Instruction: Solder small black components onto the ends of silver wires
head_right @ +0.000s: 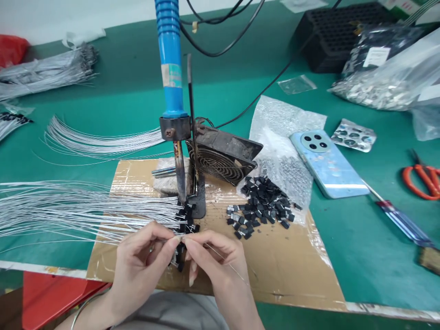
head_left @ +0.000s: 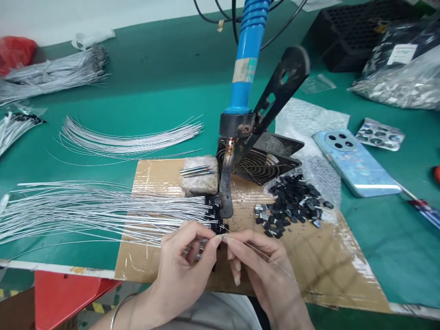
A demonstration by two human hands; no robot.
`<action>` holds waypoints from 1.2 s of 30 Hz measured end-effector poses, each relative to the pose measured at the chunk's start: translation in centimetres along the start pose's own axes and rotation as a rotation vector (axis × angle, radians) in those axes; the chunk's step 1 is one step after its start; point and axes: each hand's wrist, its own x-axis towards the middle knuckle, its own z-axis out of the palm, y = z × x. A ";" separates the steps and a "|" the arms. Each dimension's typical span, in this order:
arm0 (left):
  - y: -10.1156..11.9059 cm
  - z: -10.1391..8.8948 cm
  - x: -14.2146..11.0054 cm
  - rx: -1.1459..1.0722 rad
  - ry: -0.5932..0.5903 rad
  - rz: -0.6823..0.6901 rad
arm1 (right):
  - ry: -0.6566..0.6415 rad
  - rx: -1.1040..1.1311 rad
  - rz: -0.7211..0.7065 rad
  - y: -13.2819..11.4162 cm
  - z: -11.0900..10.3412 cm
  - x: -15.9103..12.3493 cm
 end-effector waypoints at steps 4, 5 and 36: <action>0.0 0.0 0.0 0.034 0.016 0.018 | -0.003 -0.001 0.005 0.2 -0.3 0.2; -0.1 0.0 -0.1 0.043 0.015 0.025 | -0.015 -0.009 0.008 0.2 -0.5 0.3; -0.1 0.4 0.3 -0.178 0.042 -0.211 | 0.393 -0.699 -0.605 0.8 -4.1 0.8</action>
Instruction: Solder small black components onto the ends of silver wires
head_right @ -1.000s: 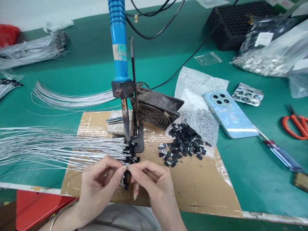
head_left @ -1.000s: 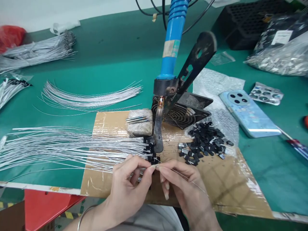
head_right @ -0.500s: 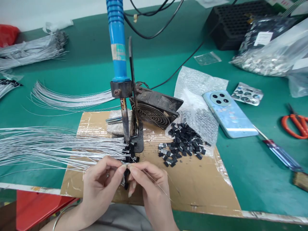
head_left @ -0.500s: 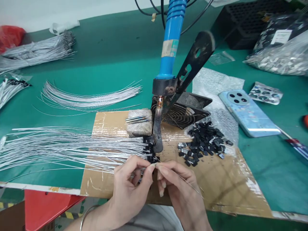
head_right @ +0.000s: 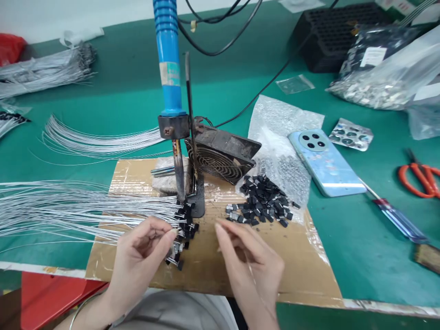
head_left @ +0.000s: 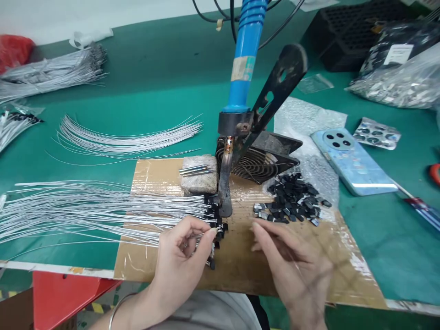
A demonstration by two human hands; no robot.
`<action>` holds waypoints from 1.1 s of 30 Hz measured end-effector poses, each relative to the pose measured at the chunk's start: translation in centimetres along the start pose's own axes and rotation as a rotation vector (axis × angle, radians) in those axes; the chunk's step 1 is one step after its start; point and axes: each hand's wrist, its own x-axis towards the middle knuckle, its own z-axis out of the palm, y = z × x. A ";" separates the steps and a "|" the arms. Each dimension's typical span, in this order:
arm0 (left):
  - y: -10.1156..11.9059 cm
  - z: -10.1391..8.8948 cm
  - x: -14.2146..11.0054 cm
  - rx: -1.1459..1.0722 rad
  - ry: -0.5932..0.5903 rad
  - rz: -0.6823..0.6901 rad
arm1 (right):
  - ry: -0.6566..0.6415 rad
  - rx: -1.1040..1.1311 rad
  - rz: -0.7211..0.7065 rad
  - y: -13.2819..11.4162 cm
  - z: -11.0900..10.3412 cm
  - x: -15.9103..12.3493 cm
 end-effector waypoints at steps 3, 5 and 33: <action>0.2 -0.1 0.2 -0.042 -0.024 -0.017 | 0.070 -0.465 -0.244 0.9 -1.2 1.4; 0.4 -0.2 0.3 -0.041 -0.029 -0.010 | 0.041 -0.629 -0.392 1.2 -1.5 1.8; 1.6 -1.1 0.9 0.082 -0.054 -0.017 | -0.131 0.278 0.290 -4.3 2.1 -0.3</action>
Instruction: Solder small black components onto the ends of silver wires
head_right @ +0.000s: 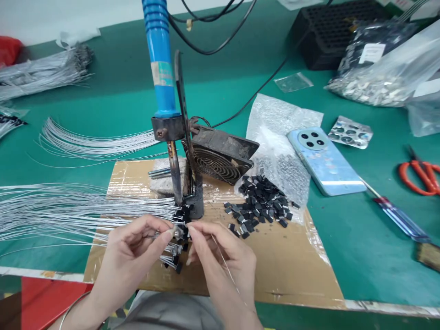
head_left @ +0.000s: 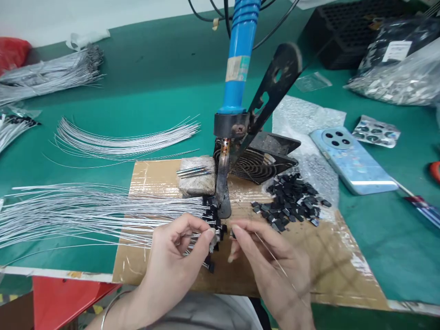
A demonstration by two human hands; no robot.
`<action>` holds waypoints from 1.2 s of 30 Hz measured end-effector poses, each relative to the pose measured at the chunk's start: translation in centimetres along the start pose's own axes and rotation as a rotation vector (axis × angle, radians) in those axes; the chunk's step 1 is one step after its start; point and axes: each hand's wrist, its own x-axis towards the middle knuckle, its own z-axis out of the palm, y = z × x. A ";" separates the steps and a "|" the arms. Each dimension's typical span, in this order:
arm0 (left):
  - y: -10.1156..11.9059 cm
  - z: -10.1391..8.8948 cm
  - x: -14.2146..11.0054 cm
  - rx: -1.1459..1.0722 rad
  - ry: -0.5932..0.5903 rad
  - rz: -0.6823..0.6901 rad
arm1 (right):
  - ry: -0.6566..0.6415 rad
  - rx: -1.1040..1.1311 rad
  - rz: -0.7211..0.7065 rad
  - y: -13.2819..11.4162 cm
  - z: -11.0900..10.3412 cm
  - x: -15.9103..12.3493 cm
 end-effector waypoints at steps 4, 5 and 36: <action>0.9 -0.2 0.3 -0.081 -0.061 -0.007 | -0.100 -0.013 -0.092 0.4 0.1 0.2; 1.1 -0.2 0.4 -0.100 -0.075 -0.005 | -0.127 -0.033 -0.131 0.5 0.1 0.3; 1.5 0.3 1.0 -0.145 -0.058 0.034 | -0.054 -0.225 -0.309 1.6 0.4 -0.7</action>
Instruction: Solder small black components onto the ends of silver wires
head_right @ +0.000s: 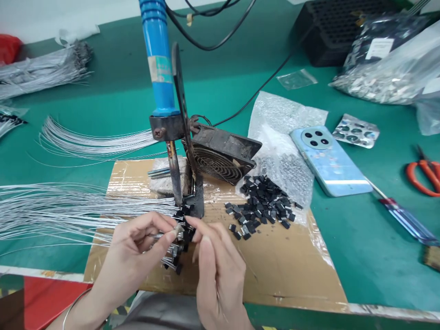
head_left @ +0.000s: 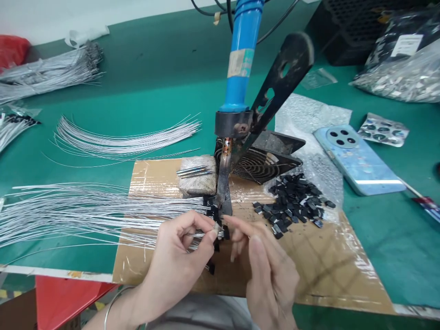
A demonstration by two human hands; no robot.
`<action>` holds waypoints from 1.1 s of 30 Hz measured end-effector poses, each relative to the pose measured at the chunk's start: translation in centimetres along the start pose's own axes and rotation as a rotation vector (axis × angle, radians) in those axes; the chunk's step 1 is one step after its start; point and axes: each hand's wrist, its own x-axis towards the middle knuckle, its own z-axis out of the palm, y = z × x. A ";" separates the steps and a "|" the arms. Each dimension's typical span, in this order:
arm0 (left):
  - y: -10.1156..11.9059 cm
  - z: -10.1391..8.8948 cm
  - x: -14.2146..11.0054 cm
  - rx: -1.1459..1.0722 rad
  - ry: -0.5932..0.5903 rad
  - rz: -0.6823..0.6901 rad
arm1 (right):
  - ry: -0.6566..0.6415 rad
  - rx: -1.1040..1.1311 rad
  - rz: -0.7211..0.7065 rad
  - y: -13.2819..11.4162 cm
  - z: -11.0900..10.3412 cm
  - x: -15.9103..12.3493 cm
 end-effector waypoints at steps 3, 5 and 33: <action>-0.1 0.0 0.3 0.053 0.018 -0.009 | 0.009 0.048 0.041 0.1 -0.4 -0.1; -0.2 0.0 0.5 0.085 0.030 -0.017 | 0.046 0.011 0.078 -0.1 -0.8 -0.1; 1.2 0.0 2.9 0.147 0.078 -0.062 | -0.031 0.184 0.035 -0.7 -1.0 2.3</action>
